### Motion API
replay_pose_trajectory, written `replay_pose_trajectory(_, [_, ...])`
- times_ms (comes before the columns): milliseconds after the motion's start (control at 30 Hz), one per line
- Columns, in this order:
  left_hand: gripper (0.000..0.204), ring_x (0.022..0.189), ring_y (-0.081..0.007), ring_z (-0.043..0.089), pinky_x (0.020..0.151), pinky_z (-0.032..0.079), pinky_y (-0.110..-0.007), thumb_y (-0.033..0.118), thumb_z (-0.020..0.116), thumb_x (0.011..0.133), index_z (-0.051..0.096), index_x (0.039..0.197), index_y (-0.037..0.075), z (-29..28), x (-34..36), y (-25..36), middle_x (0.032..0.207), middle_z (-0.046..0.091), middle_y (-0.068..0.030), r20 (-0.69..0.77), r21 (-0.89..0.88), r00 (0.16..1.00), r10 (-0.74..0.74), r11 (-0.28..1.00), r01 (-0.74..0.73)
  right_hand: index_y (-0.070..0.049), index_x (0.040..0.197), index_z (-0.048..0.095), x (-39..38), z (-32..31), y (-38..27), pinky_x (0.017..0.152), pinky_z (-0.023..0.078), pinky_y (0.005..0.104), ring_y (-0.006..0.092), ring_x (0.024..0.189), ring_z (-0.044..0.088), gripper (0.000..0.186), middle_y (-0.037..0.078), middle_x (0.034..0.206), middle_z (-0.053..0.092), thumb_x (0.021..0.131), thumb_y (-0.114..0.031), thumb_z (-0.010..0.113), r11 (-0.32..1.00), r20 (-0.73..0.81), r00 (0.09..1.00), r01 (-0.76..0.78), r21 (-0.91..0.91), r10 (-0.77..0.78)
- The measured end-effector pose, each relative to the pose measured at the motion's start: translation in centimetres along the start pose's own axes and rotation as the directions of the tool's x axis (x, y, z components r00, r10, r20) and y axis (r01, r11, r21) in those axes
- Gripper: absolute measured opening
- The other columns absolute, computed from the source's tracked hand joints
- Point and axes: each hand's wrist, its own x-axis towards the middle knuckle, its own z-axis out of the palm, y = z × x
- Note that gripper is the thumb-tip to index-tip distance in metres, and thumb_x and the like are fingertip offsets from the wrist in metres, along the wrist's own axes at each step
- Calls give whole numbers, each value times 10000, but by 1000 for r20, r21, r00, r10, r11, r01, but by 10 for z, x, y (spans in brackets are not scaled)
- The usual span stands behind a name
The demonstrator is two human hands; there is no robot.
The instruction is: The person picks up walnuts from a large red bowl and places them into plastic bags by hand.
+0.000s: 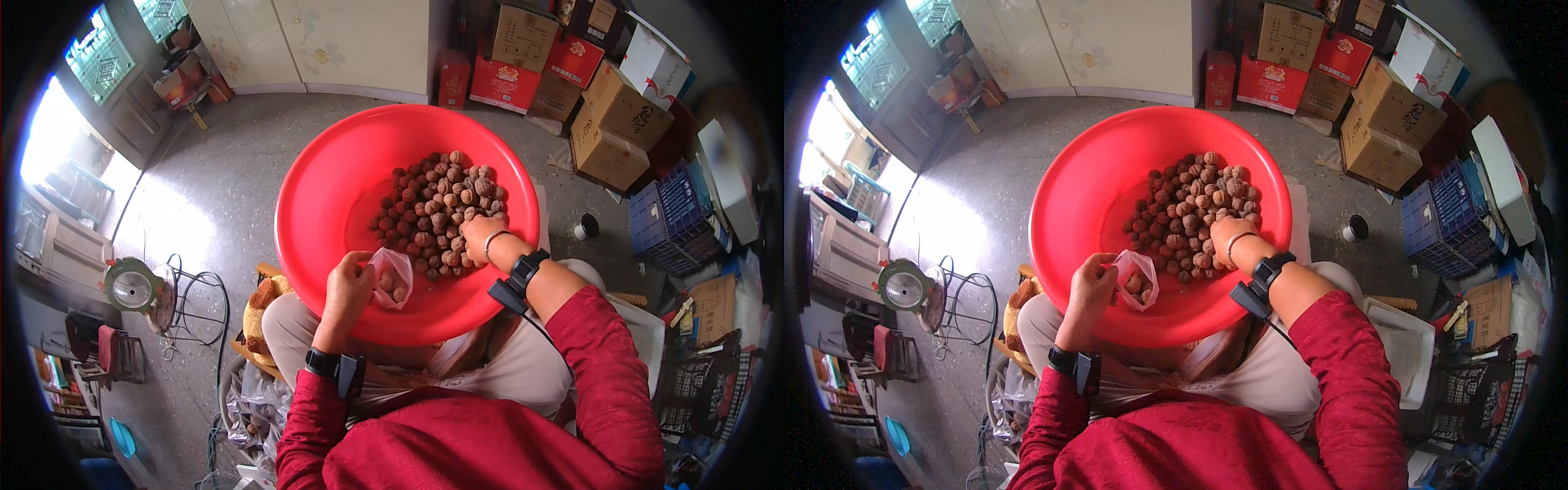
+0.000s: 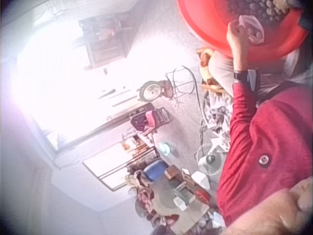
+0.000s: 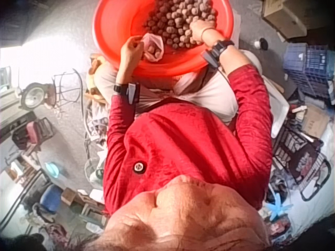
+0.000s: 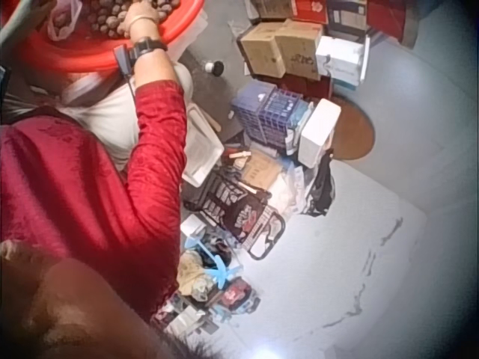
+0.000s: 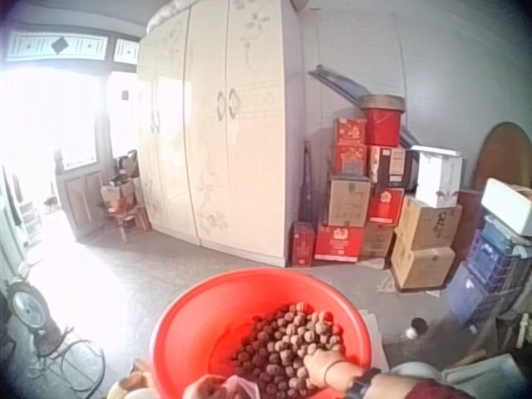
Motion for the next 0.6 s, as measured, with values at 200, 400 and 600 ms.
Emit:
replay_pose_trajectory(200, [225, 497, -122, 555, 470, 445, -276, 81, 559, 892, 627, 1086, -10, 0, 1, -3, 626, 596, -63, -30, -32, 1000, 1, 999, -2, -42, 1080, 701, 7, 9, -7, 799, 558, 385, 307, 1014, 668, 532, 158, 1226, 616, 634, -283, 860, 992, -54, 996, -72, -107, 66])
replay_pose_trajectory(400, [225, 501, -113, 551, 465, 445, -271, 82, 560, 892, 627, 1087, -7, 0, 2, -4, 634, 589, -57, -29, -58, 999, -17, 998, 16, -89, 957, 733, -5, 6, -8, 788, 548, 426, 312, 983, 668, 369, 160, 1136, 635, 645, -255, 841, 992, -168, 986, -18, -124, -4])
replay_pose_trajectory(600, [244, 487, -110, 539, 440, 440, -259, 101, 559, 906, 608, 1118, -10, -1, 4, -7, 648, 572, -51, -9, -43, 1000, 9, 999, -9, -56, 1045, 708, -12, -13, -7, 786, 561, 416, 273, 916, 693, 344, 162, 1094, 657, 744, -217, 749, 998, -101, 994, 52, 36, -48])
